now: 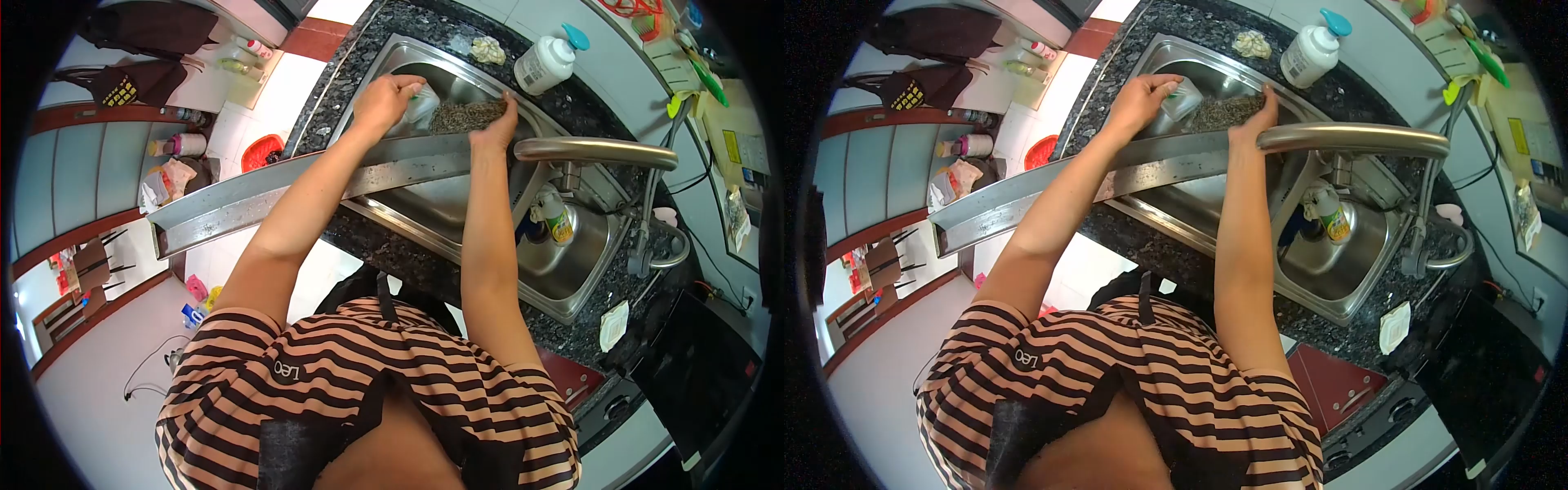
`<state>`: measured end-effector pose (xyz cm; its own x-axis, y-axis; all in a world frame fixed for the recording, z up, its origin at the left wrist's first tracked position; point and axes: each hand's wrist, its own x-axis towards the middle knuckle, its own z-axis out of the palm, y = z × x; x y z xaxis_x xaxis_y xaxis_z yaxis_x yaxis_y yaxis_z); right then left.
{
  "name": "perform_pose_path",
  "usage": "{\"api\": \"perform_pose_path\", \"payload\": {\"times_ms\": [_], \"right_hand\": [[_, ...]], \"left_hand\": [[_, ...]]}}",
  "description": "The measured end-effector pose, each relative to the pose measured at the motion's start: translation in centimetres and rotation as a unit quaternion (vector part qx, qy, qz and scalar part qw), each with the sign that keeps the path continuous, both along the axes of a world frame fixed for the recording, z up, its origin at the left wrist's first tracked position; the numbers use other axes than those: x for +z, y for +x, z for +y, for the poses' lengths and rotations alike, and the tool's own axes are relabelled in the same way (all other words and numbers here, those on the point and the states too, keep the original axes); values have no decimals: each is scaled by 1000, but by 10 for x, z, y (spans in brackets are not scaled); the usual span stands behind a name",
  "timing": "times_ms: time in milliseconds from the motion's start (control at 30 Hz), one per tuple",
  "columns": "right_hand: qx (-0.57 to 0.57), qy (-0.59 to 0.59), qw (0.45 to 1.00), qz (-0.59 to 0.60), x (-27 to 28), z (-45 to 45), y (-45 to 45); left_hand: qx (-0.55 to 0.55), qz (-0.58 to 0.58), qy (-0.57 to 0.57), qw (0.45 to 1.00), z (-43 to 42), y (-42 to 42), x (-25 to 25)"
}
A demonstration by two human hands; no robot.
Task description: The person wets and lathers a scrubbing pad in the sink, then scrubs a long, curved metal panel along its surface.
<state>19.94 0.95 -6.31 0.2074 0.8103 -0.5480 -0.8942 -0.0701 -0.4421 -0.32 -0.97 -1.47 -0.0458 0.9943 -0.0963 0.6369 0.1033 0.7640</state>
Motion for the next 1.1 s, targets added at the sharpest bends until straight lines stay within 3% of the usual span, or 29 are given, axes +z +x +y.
{"api": "perform_pose_path", "payload": {"times_ms": [33,67,200,267,400,500,533,633,667,733,833,867,900,967,1000,1067,1100], "right_hand": [[-12,-22,1000,6,-1,3,-3],[6,-4,999,-42,-37,6,0],[66,-40,961,-267,-39,-11,-29],[94,-11,952,-292,-41,-13,-40],[131,26,940,-313,-24,-21,-49],[120,40,946,-298,-11,-15,-42],[113,35,950,-290,-12,-19,-35],[47,40,973,-224,-20,-24,-14],[31,68,982,-172,-25,-28,-10],[45,58,983,-168,-26,-44,-10],[73,18,968,-239,-18,-87,-26],[75,12,937,-342,-20,-99,-32],[77,5,895,-440,-22,-112,-34],[97,22,748,-657,8,-127,-29],[120,-3,757,-642,-6,-122,-21],[96,-45,719,-686,-40,-107,4],[81,-64,699,-707,-41,-100,9]], "left_hand": [[-9,6,4,1000,1,2,7],[-18,11,7,1000,3,5,13],[-43,25,7,999,5,6,8],[-37,41,38,998,8,5,-11],[-30,93,23,995,0,12,5],[4,100,119,988,-10,11,3],[42,76,184,979,-16,13,-3],[172,-143,113,968,-56,27,-59],[176,-256,-25,950,-69,39,-63],[235,-410,-298,829,-87,70,-56],[162,-672,-363,624,-84,82,-59],[158,-719,-345,583,-78,88,-90],[124,-730,-324,588,-77,91,-112],[23,-787,-297,539,-80,94,-156],[86,-760,-300,571,-87,105,-144],[208,-686,-296,631,-107,128,-104],[203,-689,-304,626,-109,127,-102]]}}
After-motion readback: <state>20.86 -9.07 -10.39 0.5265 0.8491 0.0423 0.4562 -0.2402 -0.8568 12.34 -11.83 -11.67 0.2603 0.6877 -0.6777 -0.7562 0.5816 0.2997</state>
